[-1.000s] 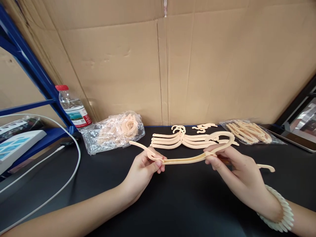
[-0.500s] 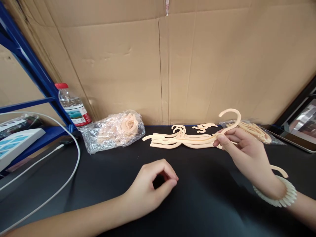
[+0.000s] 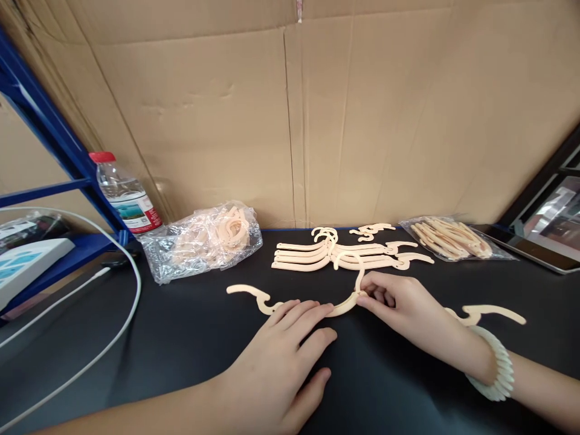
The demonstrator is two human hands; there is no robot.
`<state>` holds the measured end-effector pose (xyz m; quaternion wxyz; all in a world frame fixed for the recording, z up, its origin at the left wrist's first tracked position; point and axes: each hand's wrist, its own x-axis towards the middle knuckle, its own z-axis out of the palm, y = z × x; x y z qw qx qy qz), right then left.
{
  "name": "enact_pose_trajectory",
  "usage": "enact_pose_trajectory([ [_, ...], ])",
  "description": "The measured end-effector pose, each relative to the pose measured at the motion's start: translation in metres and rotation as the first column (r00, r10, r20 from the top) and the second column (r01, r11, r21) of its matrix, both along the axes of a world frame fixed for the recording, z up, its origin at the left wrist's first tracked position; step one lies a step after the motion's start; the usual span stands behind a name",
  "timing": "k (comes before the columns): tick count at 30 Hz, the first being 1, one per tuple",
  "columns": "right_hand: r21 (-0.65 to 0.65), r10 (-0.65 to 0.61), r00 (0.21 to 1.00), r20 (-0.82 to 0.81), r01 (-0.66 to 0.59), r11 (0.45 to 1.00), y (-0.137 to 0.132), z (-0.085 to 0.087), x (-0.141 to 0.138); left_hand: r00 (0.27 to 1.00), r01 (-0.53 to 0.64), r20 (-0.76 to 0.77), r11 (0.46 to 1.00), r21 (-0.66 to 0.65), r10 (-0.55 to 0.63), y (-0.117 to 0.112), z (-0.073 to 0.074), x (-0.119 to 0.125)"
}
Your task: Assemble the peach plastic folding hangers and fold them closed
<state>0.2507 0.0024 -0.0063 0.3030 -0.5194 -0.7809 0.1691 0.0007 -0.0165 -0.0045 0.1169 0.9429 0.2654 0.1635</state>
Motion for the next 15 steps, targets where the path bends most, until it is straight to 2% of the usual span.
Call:
enact_pose_trajectory([
  [4, 0.071, 0.015, 0.995, 0.096, -0.022, 0.997, 0.001, -0.002, 0.001, 0.999, -0.014, -0.04, 1.0, 0.0, 0.014, 0.0, -0.002, 0.0],
  [11, 0.036, 0.032, 0.989, 0.142, -0.037, 0.999, 0.003, 0.003, 0.008, 0.995, -0.075, -0.063, 0.997, 0.02, 0.076, 0.001, -0.001, 0.001],
  [15, 0.045, 0.08, 0.977, 0.199, -0.091, 0.995, 0.007, 0.006, 0.013, 0.992, -0.111, -0.055, 0.992, 0.051, 0.114, 0.001, -0.005, -0.001],
])
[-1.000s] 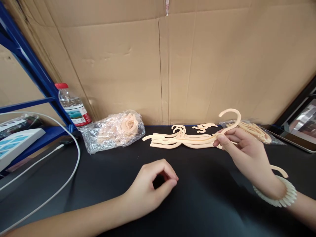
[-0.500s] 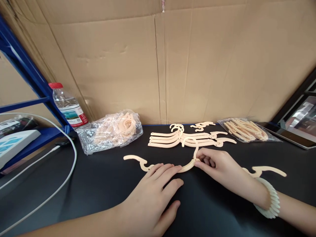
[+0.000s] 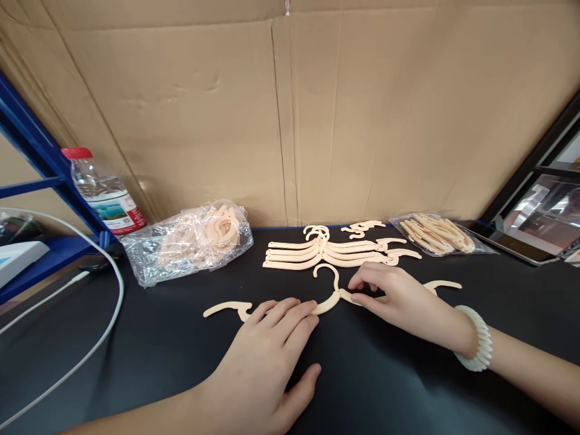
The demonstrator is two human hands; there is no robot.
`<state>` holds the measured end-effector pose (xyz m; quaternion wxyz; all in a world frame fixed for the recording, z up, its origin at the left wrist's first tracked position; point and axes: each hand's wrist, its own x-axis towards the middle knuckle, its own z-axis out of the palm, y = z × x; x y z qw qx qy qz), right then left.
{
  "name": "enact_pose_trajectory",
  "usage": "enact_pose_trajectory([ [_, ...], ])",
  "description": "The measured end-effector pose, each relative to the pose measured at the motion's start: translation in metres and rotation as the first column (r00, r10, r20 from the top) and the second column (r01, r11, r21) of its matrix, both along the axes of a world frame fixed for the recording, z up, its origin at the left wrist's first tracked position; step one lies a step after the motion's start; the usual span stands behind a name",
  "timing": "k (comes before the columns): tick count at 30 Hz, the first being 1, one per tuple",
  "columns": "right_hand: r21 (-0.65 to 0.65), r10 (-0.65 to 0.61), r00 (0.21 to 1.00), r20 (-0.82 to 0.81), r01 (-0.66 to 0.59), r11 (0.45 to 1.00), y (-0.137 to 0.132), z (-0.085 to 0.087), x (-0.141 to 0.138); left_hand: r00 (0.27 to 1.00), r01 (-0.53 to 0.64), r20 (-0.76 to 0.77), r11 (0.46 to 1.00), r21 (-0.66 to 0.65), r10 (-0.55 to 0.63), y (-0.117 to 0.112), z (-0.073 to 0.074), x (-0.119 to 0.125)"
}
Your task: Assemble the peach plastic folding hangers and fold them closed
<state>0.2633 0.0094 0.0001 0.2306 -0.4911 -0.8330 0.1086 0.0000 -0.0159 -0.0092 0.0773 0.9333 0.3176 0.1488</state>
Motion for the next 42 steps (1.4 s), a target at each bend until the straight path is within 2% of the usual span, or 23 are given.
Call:
enact_pose_trajectory([
  [7, 0.042, 0.029, 0.995, 0.094, -0.033, 0.999, 0.001, 0.001, 0.003, 0.997, -0.064, 0.045, 0.994, 0.093, 0.06, 0.005, -0.016, -0.005],
  [18, -0.003, -0.005, 0.988, 0.154, 0.006, 1.0, 0.001, 0.005, 0.002, 0.984, -0.075, -0.138, 0.958, 0.276, 0.117, 0.002, -0.014, -0.006],
  [24, 0.008, -0.025, 0.989, 0.147, 0.024, 1.0, 0.001, 0.004, 0.004, 0.985, -0.08, -0.128, 0.96, 0.267, 0.118, 0.002, -0.013, -0.004],
  [31, 0.008, -0.01, 0.99, 0.141, 0.009, 1.0, 0.002, 0.004, 0.004, 0.993, -0.03, -0.1, 0.969, 0.244, 0.055, 0.0, -0.011, -0.004],
  [42, 0.016, 0.003, 0.991, 0.132, -0.005, 1.0, 0.003, 0.003, 0.005, 0.998, -0.056, -0.006, 0.971, 0.233, 0.059, -0.001, -0.009, 0.0],
])
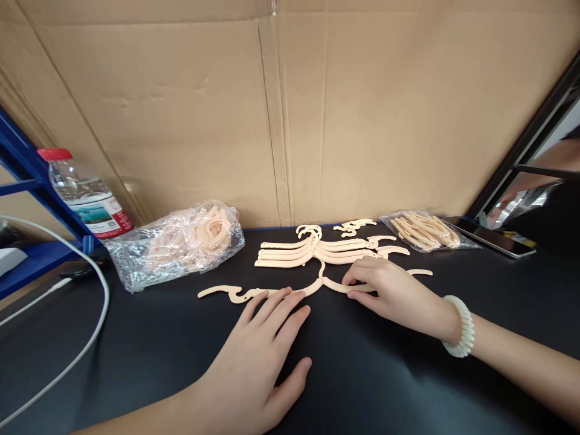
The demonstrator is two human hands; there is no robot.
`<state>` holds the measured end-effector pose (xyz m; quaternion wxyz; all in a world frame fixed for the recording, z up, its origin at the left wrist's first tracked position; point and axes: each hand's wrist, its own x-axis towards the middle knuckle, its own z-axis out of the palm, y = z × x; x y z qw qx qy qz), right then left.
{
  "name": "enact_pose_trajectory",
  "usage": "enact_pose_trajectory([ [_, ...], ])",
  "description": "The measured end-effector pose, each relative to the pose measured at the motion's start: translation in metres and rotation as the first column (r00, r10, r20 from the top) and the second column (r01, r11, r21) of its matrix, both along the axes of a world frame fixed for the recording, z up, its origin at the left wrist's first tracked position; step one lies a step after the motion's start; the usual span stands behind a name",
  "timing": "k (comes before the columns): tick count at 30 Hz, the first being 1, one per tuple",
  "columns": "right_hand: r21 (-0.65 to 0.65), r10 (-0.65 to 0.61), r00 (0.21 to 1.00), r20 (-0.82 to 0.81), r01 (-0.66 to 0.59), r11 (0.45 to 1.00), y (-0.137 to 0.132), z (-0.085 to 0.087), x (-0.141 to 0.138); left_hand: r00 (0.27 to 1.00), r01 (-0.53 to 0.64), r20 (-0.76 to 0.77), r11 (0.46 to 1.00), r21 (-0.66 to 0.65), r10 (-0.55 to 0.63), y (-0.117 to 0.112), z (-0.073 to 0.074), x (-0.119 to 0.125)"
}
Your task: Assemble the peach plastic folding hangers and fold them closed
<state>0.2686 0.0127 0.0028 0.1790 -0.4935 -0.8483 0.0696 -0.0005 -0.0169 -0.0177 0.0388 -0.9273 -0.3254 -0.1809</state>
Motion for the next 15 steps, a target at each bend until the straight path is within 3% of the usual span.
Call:
enact_pose_trajectory([
  [6, -0.056, -0.024, 0.977, -0.21, 0.013, 0.998, 0.001, 0.006, 0.004, 0.958, 0.285, -0.016, 0.955, -0.088, -0.287, 0.004, 0.007, -0.001],
  [9, -0.038, 0.153, 0.969, -0.196, -0.164, 0.986, -0.008, 0.007, -0.002, 0.931, 0.361, -0.003, 0.924, -0.127, -0.364, 0.005, 0.011, 0.002],
  [12, -0.113, 0.399, 0.913, -0.079, -0.406, 0.907, -0.019, 0.006, -0.013, 0.931, 0.361, -0.009, 0.923, -0.136, -0.366, 0.004, 0.015, 0.003],
  [15, -0.159, 0.462, 0.887, -0.007, -0.457, 0.875, -0.026, 0.006, -0.02, 0.93, 0.362, -0.004, 0.921, -0.146, -0.367, 0.003, 0.018, 0.004],
])
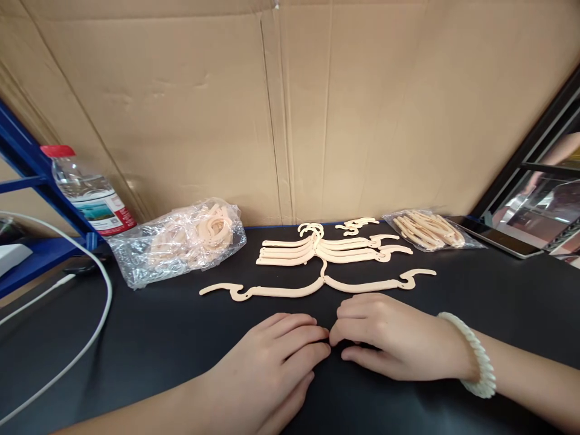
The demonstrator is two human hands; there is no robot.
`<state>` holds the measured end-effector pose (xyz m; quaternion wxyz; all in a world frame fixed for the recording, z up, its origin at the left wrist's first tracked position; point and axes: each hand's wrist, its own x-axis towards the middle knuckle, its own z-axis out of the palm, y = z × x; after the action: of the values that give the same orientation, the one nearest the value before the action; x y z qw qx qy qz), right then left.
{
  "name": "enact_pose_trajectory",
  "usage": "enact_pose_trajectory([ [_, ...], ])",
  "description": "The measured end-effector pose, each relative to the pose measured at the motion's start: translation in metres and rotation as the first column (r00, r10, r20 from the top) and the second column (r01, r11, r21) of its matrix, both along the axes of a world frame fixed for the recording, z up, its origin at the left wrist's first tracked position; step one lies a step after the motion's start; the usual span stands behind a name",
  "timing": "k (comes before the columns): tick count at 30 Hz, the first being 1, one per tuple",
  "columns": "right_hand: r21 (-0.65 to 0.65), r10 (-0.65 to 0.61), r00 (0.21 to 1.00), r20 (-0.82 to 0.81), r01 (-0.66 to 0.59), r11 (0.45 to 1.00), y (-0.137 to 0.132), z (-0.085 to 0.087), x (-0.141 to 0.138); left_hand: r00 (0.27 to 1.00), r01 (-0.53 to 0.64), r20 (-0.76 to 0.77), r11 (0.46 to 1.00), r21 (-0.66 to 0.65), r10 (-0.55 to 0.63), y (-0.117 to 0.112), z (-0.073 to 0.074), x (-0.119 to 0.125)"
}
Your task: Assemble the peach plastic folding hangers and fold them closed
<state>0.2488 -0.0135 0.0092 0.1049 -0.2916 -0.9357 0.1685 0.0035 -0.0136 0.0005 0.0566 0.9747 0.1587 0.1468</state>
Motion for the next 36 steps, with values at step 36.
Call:
enact_pose_trajectory([
  [36, 0.042, -0.016, 0.997, 0.07, 0.013, 0.999, -0.0025, -0.0006, -0.0018, 1.0, -0.021, -0.006, 0.998, -0.051, 0.02, -0.0017, 0.0035, 0.0008],
])
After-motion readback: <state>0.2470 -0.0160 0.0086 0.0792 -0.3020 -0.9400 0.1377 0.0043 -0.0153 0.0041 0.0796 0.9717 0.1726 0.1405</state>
